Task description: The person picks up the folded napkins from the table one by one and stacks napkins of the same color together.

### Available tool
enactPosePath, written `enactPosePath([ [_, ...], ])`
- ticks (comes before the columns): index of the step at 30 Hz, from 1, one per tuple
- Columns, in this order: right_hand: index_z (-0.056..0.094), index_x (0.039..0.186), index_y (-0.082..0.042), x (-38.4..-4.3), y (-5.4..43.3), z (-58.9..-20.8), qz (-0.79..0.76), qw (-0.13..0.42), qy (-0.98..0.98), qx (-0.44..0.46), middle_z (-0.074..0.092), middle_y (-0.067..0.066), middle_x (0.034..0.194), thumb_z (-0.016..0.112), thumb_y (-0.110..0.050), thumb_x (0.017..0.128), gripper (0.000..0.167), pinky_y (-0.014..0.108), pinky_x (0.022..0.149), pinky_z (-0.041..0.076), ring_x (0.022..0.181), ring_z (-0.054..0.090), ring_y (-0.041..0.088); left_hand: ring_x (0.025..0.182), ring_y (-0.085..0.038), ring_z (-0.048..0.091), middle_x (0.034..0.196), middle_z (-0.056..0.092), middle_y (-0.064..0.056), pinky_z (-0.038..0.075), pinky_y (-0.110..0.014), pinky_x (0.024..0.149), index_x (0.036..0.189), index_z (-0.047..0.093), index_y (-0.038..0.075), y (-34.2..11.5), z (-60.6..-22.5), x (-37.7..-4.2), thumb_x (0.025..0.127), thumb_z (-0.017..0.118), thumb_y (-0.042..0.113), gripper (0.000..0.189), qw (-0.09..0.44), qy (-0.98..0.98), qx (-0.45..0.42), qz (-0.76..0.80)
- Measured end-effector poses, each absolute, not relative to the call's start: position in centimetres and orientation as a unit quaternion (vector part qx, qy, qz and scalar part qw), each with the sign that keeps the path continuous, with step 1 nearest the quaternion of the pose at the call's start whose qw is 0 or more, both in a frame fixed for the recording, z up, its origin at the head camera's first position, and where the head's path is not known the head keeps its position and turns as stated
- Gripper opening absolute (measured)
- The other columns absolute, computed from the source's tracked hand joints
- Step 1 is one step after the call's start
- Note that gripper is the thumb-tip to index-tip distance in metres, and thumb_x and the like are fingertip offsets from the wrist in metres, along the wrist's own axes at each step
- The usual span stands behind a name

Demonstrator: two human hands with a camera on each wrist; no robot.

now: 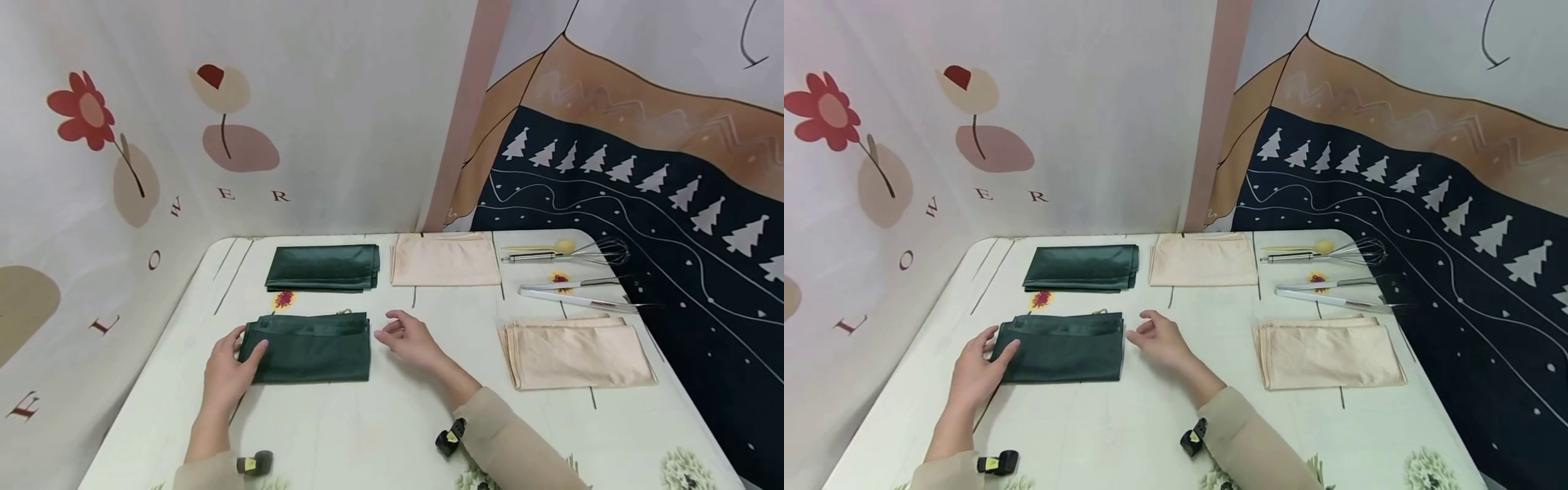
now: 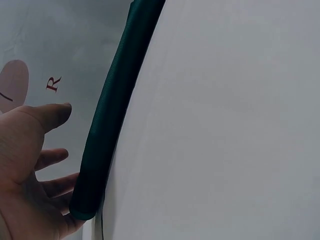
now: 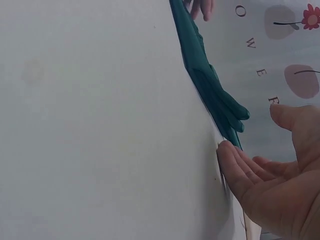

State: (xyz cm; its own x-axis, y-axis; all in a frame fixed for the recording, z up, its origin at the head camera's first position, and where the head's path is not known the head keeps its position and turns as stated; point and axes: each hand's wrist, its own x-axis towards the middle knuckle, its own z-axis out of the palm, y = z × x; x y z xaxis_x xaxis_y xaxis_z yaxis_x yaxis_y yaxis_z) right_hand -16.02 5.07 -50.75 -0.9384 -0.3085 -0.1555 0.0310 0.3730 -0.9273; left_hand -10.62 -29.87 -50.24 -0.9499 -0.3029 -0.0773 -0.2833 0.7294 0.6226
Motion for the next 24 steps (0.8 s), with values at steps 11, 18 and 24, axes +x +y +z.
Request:
enactPosePath([
  [11, 0.048, 0.145, 0.003, -16.5, 3.5, -50.6, -0.581, 0.231, 0.776, -0.082, 0.07, 0.012, 0.118, 0.068, -0.027, 0.099, 0.058, 0.033, 0.079, 0.06, 0.095, 0.071, 0.019, 0.13, -0.053, 0.042, 0.141, 0.041, -0.039, 0.034, -0.064, 0.109, 0.154, 0.025, -0.01, -30.8, -50.4, -11.4, 0.092, 0.076, 0.028, 0.089, -0.012, -0.929, 0.128, -0.346],
  [18, 0.049, 0.142, 0.006, -17.7, 2.4, -51.0, -0.619, 0.275, 0.735, -0.035, 0.07, 0.013, 0.112, 0.07, -0.022, 0.098, 0.056, 0.034, 0.075, 0.061, 0.088, 0.072, 0.02, 0.136, -0.054, 0.036, 0.146, 0.038, -0.039, 0.029, -0.063, 0.113, 0.153, 0.023, -0.012, -31.3, -50.7, -12.2, 0.086, 0.082, 0.023, 0.096, -0.032, -0.92, 0.126, -0.37],
  [24, 0.058, 0.13, 0.005, -18.5, 2.0, -51.4, -0.635, 0.311, 0.707, -0.027, 0.071, 0.01, 0.091, 0.069, -0.022, 0.098, 0.044, 0.027, 0.06, 0.058, 0.063, 0.065, 0.012, 0.142, -0.054, 0.028, 0.152, 0.031, -0.038, 0.026, -0.063, 0.114, 0.152, 0.024, -0.014, -31.4, -50.7, -12.5, 0.085, 0.083, 0.026, 0.098, -0.056, -0.904, 0.149, -0.397],
])
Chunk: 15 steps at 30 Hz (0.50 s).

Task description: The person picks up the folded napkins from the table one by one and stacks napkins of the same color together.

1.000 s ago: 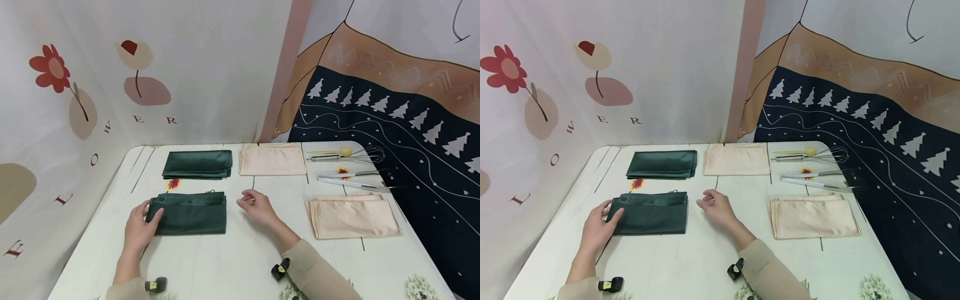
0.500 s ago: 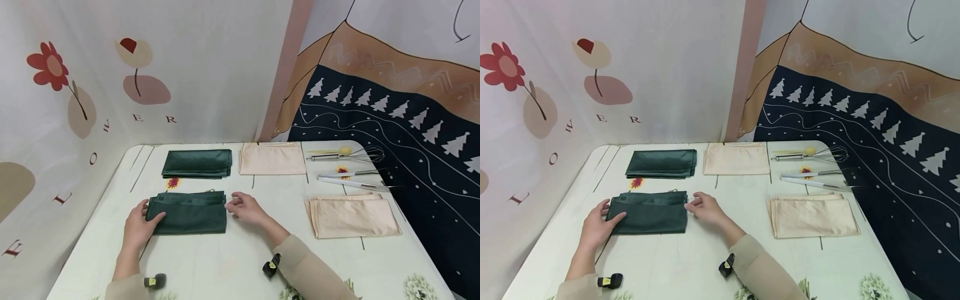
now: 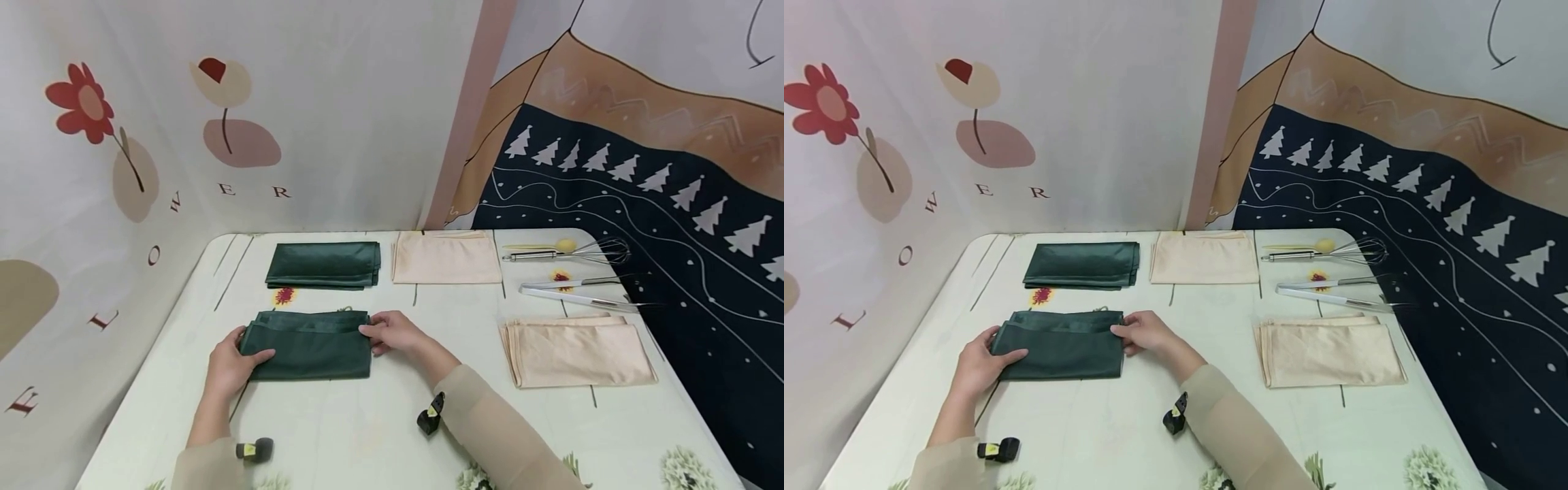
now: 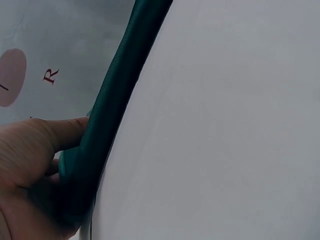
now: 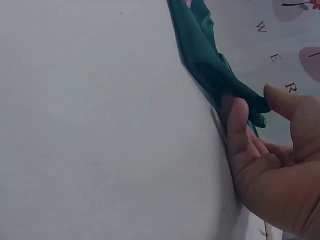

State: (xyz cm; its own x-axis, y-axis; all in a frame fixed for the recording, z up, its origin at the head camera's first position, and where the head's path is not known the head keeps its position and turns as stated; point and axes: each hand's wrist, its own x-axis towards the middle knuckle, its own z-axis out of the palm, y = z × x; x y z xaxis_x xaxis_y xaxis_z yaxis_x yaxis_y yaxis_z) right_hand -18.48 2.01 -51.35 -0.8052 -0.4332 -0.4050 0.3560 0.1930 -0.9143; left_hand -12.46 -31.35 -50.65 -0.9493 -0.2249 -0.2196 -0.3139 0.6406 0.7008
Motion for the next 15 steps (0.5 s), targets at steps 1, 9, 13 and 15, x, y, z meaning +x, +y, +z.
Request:
enactPosePath([
  [1, 0.061, 0.125, 0.005, -18.52, 1.99, -51.34, -0.638, 0.324, 0.698, -0.031, 0.07, 0.01, 0.086, 0.069, -0.023, 0.099, 0.039, 0.025, 0.057, 0.056, 0.059, 0.063, 0.011, 0.142, -0.054, 0.028, 0.152, 0.031, -0.038, 0.026, -0.063, 0.114, 0.152, 0.025, -0.014, -31.39, -50.67, -12.46, 0.085, 0.084, 0.027, 0.098, 0.058, 0.903, -0.152, 0.399],
  [9, 0.063, 0.094, -0.006, -18.44, 2.15, -51.3, -0.664, 0.393, 0.635, -0.028, 0.06, 0.002, 0.067, 0.063, -0.029, 0.102, 0.024, 0.018, 0.044, 0.041, 0.049, 0.054, 0.007, 0.146, -0.05, 0.025, 0.155, 0.028, -0.035, 0.025, -0.06, 0.116, 0.156, 0.022, -0.007, -31.61, -51.0, -12.39, 0.086, 0.083, 0.035, 0.102, 0.07, 0.876, -0.17, 0.447],
  [13, 0.06, 0.106, -0.004, -18.48, 1.76, -51.36, -0.691, 0.349, 0.633, -0.011, 0.055, 0.0, 0.077, 0.066, -0.03, 0.1, 0.027, 0.02, 0.045, 0.033, 0.052, 0.043, 0.008, 0.149, -0.044, 0.023, 0.159, 0.027, -0.029, 0.025, -0.055, 0.118, 0.159, 0.02, -0.002, -31.39, -50.75, -12.41, 0.089, 0.08, 0.035, 0.099, 0.063, 0.835, -0.215, 0.502],
  [15, 0.06, 0.114, -0.003, -18.42, 1.54, -51.38, -0.695, 0.328, 0.64, -0.004, 0.054, -0.001, 0.08, 0.068, -0.03, 0.098, 0.032, 0.021, 0.045, 0.032, 0.053, 0.041, 0.008, 0.15, -0.041, 0.023, 0.16, 0.028, -0.027, 0.026, -0.052, 0.119, 0.159, 0.021, 0.0, -31.26, -50.59, -12.44, 0.09, 0.079, 0.033, 0.096, 0.051, 0.812, -0.238, 0.53],
])
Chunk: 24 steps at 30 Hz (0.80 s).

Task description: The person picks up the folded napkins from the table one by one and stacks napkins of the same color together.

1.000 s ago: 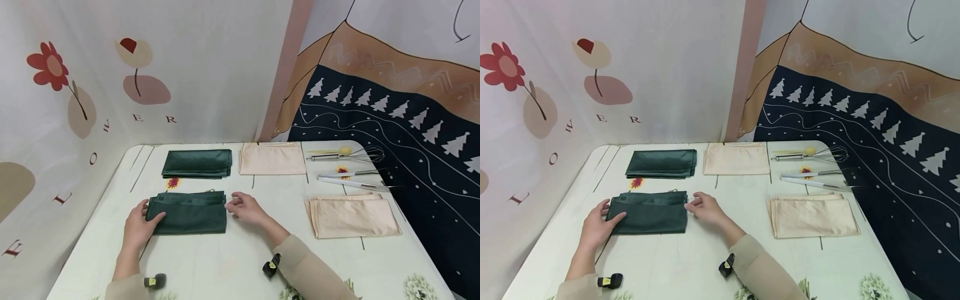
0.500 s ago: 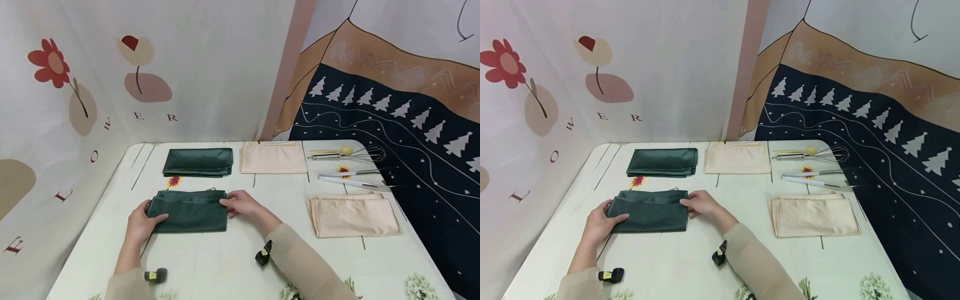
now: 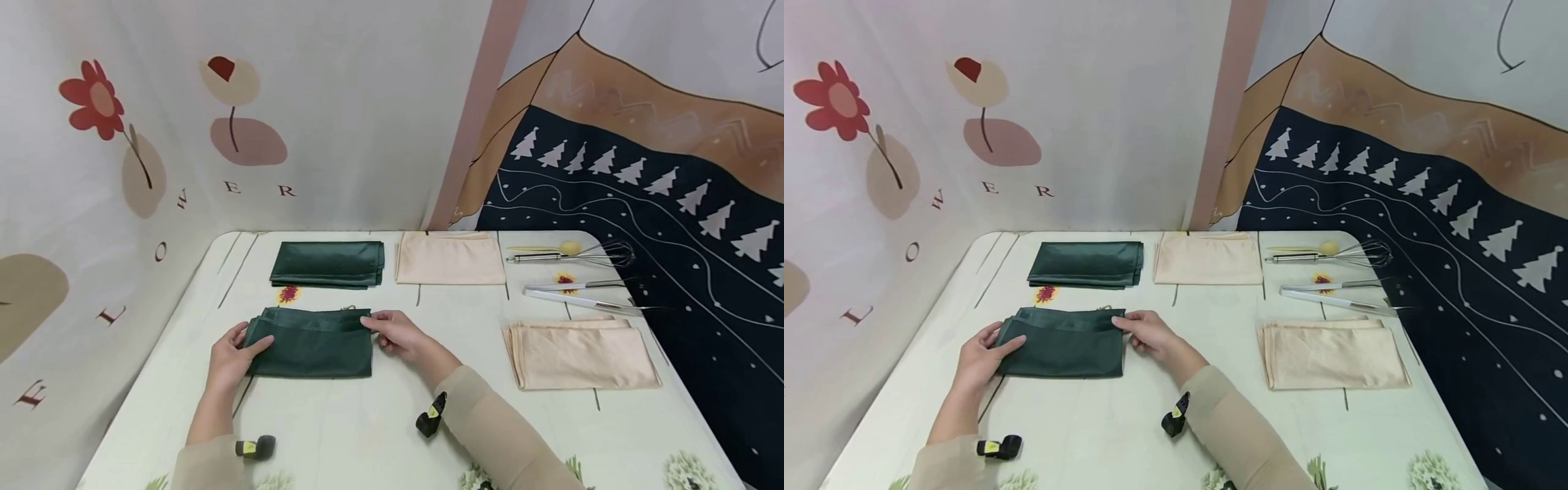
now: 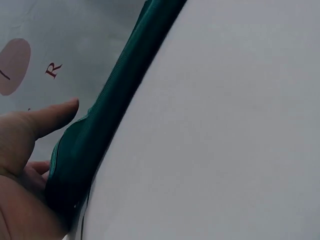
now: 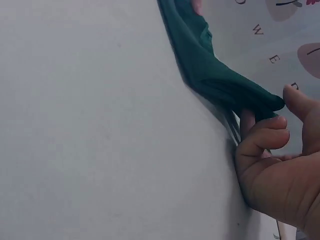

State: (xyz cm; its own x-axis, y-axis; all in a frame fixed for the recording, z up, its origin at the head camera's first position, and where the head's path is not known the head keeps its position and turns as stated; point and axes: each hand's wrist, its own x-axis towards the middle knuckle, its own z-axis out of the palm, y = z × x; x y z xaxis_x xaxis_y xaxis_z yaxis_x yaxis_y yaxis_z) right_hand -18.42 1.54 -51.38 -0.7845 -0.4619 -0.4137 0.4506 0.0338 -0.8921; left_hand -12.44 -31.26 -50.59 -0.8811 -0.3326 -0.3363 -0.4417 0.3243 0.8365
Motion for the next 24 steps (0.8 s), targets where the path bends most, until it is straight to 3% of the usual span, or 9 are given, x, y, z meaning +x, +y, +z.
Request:
enactPosePath([
  [3, 0.061, 0.111, -0.001, -18.3, 1.5, -51.5, -0.679, 0.322, 0.66, -0.014, 0.05, -0.001, 0.073, 0.072, -0.027, 0.095, 0.033, 0.022, 0.045, 0.031, 0.051, 0.039, 0.009, 0.15, -0.039, 0.023, 0.16, 0.029, -0.027, 0.025, -0.049, 0.119, 0.159, 0.024, 0.001, -31.1, -50.5, -12.7, 0.091, 0.077, 0.03, 0.091, 0.035, 0.779, -0.265, 0.567],
  [8, 0.062, 0.094, -0.007, -17.7, 1.6, -51.5, -0.644, 0.33, 0.688, -0.056, 0.036, -0.004, 0.06, 0.074, -0.026, 0.094, 0.022, 0.025, 0.044, 0.028, 0.048, 0.032, 0.012, 0.148, -0.036, 0.03, 0.158, 0.035, -0.024, 0.027, -0.047, 0.119, 0.159, 0.029, 0.004, -31.1, -50.2, -12.6, 0.094, 0.074, 0.029, 0.083, 0.029, 0.764, -0.286, 0.578],
  [17, 0.054, 0.09, -0.01, -17.8, 1.9, -51.8, -0.627, 0.332, 0.7, -0.083, 0.033, -0.004, 0.064, 0.072, -0.027, 0.096, 0.025, 0.025, 0.046, 0.03, 0.051, 0.034, 0.012, 0.149, -0.04, 0.027, 0.161, 0.028, -0.026, 0.024, -0.05, 0.12, 0.159, 0.025, 0.003, -31.4, -49.4, -12.4, 0.095, 0.072, 0.031, 0.084, 0.041, 0.76, -0.282, 0.584],
  [24, 0.039, 0.08, -0.013, -17.8, 1.9, -51.8, -0.623, 0.328, 0.704, -0.093, 0.031, -0.004, 0.065, 0.07, -0.023, 0.097, 0.037, 0.024, 0.046, 0.034, 0.052, 0.039, 0.013, 0.149, -0.029, 0.029, 0.159, 0.037, -0.017, 0.021, -0.041, 0.121, 0.158, 0.03, 0.005, -31.5, -49.1, -12.5, 0.095, 0.073, 0.031, 0.081, 0.026, 0.71, -0.3, 0.636],
])
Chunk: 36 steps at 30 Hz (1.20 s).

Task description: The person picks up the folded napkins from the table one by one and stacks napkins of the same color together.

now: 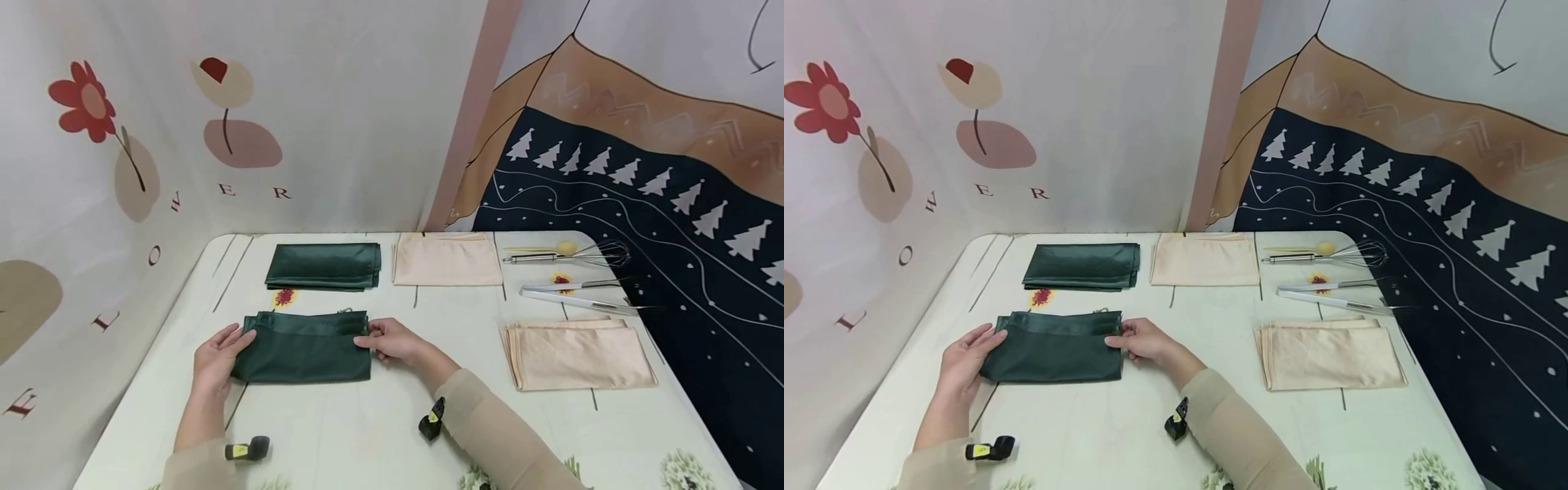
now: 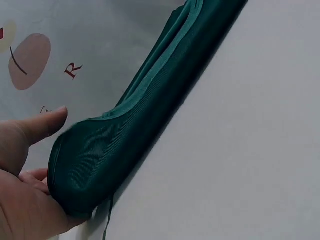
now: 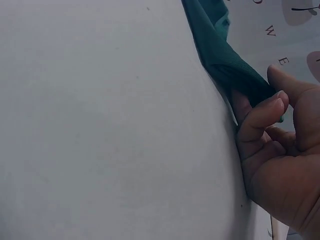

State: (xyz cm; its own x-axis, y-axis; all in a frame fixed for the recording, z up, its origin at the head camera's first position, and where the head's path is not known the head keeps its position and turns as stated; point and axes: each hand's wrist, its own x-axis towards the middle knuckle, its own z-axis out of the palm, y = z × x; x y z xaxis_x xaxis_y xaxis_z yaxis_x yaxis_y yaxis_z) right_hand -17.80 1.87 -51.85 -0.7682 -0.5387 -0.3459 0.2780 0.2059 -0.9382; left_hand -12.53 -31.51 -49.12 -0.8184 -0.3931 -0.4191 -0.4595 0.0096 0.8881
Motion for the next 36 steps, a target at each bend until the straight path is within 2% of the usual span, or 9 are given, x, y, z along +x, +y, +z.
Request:
enactPosePath([
  [4, 0.042, 0.078, -0.011, -17.7, 1.8, -51.7, -0.628, 0.317, 0.705, -0.092, 0.032, -0.004, 0.061, 0.069, -0.016, 0.098, 0.034, 0.023, 0.045, 0.036, 0.048, 0.041, 0.013, 0.147, -0.028, 0.034, 0.149, 0.053, -0.012, 0.025, -0.041, 0.12, 0.154, 0.04, 0.003, -31.7, -49.1, -12.2, 0.095, 0.073, 0.035, 0.075, 0.032, 0.732, -0.298, 0.612],
  [8, 0.042, 0.075, -0.011, -17.6, 1.7, -51.6, -0.624, 0.306, 0.714, -0.087, 0.034, -0.003, 0.057, 0.069, -0.013, 0.097, 0.035, 0.023, 0.044, 0.038, 0.045, 0.043, 0.013, 0.13, -0.027, 0.051, 0.12, 0.068, -0.004, 0.045, -0.03, 0.105, 0.145, 0.052, 0.0, -31.7, -49.4, -12.2, 0.093, 0.074, 0.037, 0.068, 0.029, 0.791, -0.279, 0.544],
  [13, 0.044, 0.078, -0.012, -17.5, 1.6, -51.4, -0.606, 0.303, 0.73, -0.091, 0.036, -0.003, 0.059, 0.071, -0.02, 0.097, 0.033, 0.023, 0.042, 0.041, 0.044, 0.045, 0.014, 0.119, -0.026, 0.052, 0.135, 0.057, -0.02, 0.046, -0.008, 0.073, 0.142, 0.053, -0.004, -31.1, -50.0, -12.3, 0.094, 0.075, 0.024, 0.06, 0.037, 0.819, -0.227, 0.525],
  [17, 0.055, 0.088, -0.01, -17.4, 1.4, -51.6, -0.595, 0.286, 0.743, -0.106, 0.044, 0.0, 0.059, 0.071, -0.02, 0.097, 0.021, 0.024, 0.04, 0.042, 0.043, 0.047, 0.015, 0.122, -0.032, 0.053, 0.14, 0.054, -0.026, 0.051, -0.02, 0.084, 0.14, 0.054, -0.004, -30.9, -50.2, -12.3, 0.096, 0.071, 0.023, 0.054, 0.048, 0.842, -0.19, 0.503],
  [21, 0.054, 0.084, -0.008, -17.3, 1.3, -52.2, -0.586, 0.268, 0.755, -0.123, 0.049, 0.002, 0.057, 0.07, -0.019, 0.098, 0.024, 0.025, 0.042, 0.046, 0.043, 0.05, 0.015, 0.109, -0.031, 0.059, 0.122, 0.067, -0.024, 0.052, -0.035, 0.087, 0.13, 0.062, -0.005, -31.5, -50.0, -12.0, 0.098, 0.069, 0.03, 0.048, 0.052, 0.885, -0.157, 0.435],
  [26, 0.057, 0.084, -0.009, -17.2, 1.2, -52.5, -0.576, 0.261, 0.762, -0.141, 0.051, 0.002, 0.055, 0.069, -0.021, 0.098, 0.022, 0.026, 0.042, 0.046, 0.041, 0.05, 0.015, 0.088, -0.023, 0.056, 0.099, 0.072, -0.016, 0.047, -0.026, 0.068, 0.117, 0.068, -0.007, -31.9, -50.2, -11.8, 0.098, 0.069, 0.031, 0.042, 0.047, 0.898, -0.146, 0.413],
  [29, 0.062, 0.089, -0.011, -17.2, 1.3, -52.5, -0.585, 0.259, 0.757, -0.136, 0.051, 0.002, 0.055, 0.068, -0.02, 0.099, 0.015, 0.026, 0.039, 0.043, 0.038, 0.047, 0.015, 0.089, -0.018, 0.057, 0.107, 0.072, -0.018, 0.047, -0.021, 0.069, 0.122, 0.067, -0.005, -31.8, -50.6, -12.0, 0.099, 0.067, 0.035, 0.047, 0.041, 0.886, -0.158, 0.433],
  [31, 0.058, 0.084, -0.011, -17.3, 1.4, -52.5, -0.594, 0.259, 0.751, -0.126, 0.049, 0.002, 0.055, 0.068, -0.02, 0.099, 0.02, 0.026, 0.039, 0.042, 0.038, 0.046, 0.015, 0.091, -0.017, 0.059, 0.111, 0.072, -0.018, 0.048, -0.02, 0.07, 0.125, 0.066, -0.004, -31.8, -50.7, -11.9, 0.099, 0.066, 0.04, 0.051, 0.042, 0.88, -0.174, 0.44],
  [36, 0.049, 0.075, -0.01, -17.4, 1.8, -52.2, -0.588, 0.267, 0.755, -0.115, 0.048, 0.002, 0.052, 0.071, -0.022, 0.097, 0.033, 0.026, 0.042, 0.048, 0.039, 0.05, 0.015, 0.086, -0.019, 0.057, 0.095, 0.071, -0.01, 0.048, -0.024, 0.068, 0.121, 0.067, -0.006, -32.1, -50.3, -11.5, 0.098, 0.065, 0.046, 0.057, 0.061, 0.89, -0.181, 0.413],
])
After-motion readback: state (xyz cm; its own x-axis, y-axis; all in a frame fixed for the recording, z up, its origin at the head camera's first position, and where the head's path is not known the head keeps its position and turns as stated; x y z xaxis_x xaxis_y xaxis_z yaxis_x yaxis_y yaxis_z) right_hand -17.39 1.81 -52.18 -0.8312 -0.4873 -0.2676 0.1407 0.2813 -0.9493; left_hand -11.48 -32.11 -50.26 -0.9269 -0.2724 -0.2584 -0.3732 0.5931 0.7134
